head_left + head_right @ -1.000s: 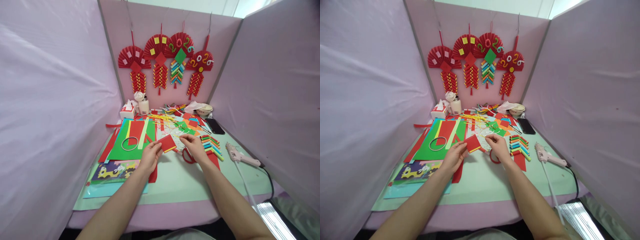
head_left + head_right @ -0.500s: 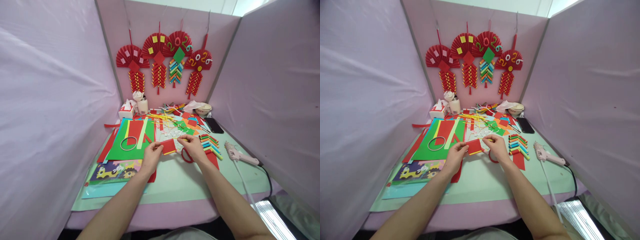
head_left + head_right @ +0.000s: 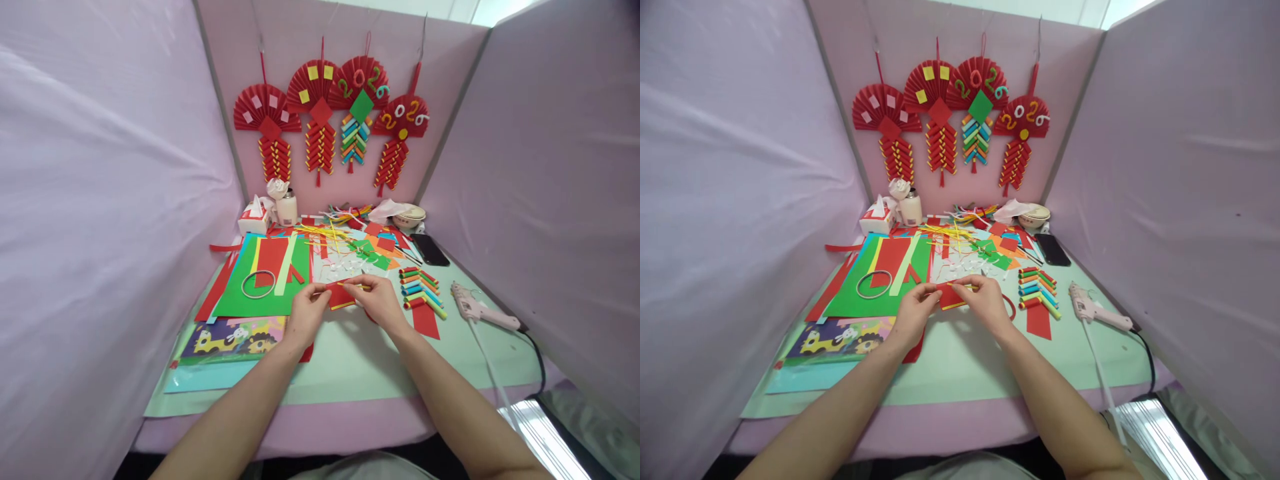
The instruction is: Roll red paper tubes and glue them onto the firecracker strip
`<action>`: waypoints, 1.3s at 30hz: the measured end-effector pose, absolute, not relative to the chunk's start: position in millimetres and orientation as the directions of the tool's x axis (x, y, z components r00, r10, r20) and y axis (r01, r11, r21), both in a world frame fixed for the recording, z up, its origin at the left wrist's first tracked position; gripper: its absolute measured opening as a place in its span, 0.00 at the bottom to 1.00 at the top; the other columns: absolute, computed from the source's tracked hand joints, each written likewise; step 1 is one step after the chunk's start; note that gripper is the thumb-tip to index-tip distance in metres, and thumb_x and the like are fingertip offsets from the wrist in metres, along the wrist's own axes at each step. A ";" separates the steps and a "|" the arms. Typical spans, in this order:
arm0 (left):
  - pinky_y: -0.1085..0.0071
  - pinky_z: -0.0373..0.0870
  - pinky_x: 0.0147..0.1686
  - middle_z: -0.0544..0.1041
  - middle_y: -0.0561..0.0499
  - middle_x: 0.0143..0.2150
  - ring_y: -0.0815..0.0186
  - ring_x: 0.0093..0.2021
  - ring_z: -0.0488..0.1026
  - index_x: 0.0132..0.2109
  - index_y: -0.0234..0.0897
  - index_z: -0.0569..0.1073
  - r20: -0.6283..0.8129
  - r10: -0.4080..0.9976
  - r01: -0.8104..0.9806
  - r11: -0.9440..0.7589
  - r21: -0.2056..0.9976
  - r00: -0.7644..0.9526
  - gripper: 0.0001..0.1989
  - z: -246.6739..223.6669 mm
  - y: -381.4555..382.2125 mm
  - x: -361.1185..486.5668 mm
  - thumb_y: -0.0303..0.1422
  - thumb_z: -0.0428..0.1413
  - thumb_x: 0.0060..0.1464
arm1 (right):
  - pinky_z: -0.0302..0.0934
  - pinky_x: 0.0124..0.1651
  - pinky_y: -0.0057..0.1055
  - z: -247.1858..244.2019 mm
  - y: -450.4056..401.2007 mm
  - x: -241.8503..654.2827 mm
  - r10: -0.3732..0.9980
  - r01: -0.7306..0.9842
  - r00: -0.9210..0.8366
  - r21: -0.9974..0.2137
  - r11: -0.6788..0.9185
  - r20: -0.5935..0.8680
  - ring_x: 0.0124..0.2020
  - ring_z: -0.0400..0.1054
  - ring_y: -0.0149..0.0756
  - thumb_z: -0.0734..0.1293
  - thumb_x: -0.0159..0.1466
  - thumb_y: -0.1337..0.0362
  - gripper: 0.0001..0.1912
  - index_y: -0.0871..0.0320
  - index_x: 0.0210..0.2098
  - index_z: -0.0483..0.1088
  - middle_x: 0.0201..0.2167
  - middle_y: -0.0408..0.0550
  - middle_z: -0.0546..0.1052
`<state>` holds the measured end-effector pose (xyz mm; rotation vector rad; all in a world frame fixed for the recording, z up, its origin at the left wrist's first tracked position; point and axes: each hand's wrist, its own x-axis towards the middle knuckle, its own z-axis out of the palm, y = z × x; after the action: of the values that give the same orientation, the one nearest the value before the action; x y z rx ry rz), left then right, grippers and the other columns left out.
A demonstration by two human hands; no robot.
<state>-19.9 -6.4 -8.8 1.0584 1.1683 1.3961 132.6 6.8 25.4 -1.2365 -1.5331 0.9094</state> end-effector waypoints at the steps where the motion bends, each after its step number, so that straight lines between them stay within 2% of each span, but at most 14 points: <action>1: 0.73 0.66 0.31 0.73 0.52 0.29 0.68 0.29 0.70 0.33 0.35 0.72 0.034 0.992 -0.147 -0.052 0.988 -0.119 0.10 -9.3 -6.7 -19.8 0.36 0.58 0.43 | 0.63 0.31 0.29 24.8 5.4 130.2 0.969 0.302 -0.067 -0.920 0.248 0.239 0.29 0.71 0.37 0.66 0.53 0.58 0.11 0.58 0.30 0.76 0.28 0.48 0.78; 5: 0.73 0.66 0.33 0.75 0.50 0.31 0.67 0.32 0.71 0.35 0.35 0.73 0.074 0.991 -0.108 -0.086 0.990 -0.111 0.09 -9.5 -7.9 -19.0 0.35 0.58 0.45 | 0.63 0.34 0.29 21.5 2.3 121.9 0.942 0.376 -0.088 -0.865 0.332 0.323 0.32 0.71 0.38 0.66 0.54 0.60 0.09 0.57 0.30 0.76 0.29 0.48 0.78; 15: 0.69 0.66 0.40 0.76 0.48 0.34 0.63 0.37 0.72 0.33 0.36 0.75 0.087 0.990 -0.100 -0.097 0.990 -0.108 0.07 -0.4 -12.5 -15.3 0.33 0.58 0.44 | 0.62 0.36 0.30 16.6 3.6 116.0 0.910 0.459 -0.055 -0.799 0.389 0.412 0.31 0.70 0.36 0.65 0.55 0.62 0.07 0.57 0.27 0.74 0.28 0.47 0.77; 26: 0.70 0.66 0.41 0.76 0.48 0.34 0.64 0.37 0.71 0.33 0.36 0.75 0.102 0.988 -0.100 -0.114 0.988 -0.118 0.07 1.1 -13.5 -14.9 0.32 0.59 0.44 | 0.61 0.33 0.29 14.1 2.3 113.8 0.917 0.491 -0.004 -0.798 0.350 0.400 0.29 0.69 0.36 0.64 0.55 0.59 0.10 0.57 0.25 0.72 0.25 0.45 0.76; 39: 0.69 0.65 0.41 0.76 0.48 0.36 0.64 0.39 0.71 0.35 0.37 0.75 0.136 0.986 0.016 -0.135 0.991 -0.095 0.07 3.6 -15.9 -15.5 0.32 0.56 0.47 | 0.59 0.32 0.28 13.1 1.3 112.0 0.915 0.509 0.013 -0.791 0.340 0.402 0.28 0.68 0.35 0.64 0.55 0.58 0.10 0.57 0.23 0.70 0.24 0.44 0.76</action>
<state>-15.5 -15.9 3.6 1.2695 1.2202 1.3773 112.0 1.3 13.1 -1.3037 -1.6370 0.5268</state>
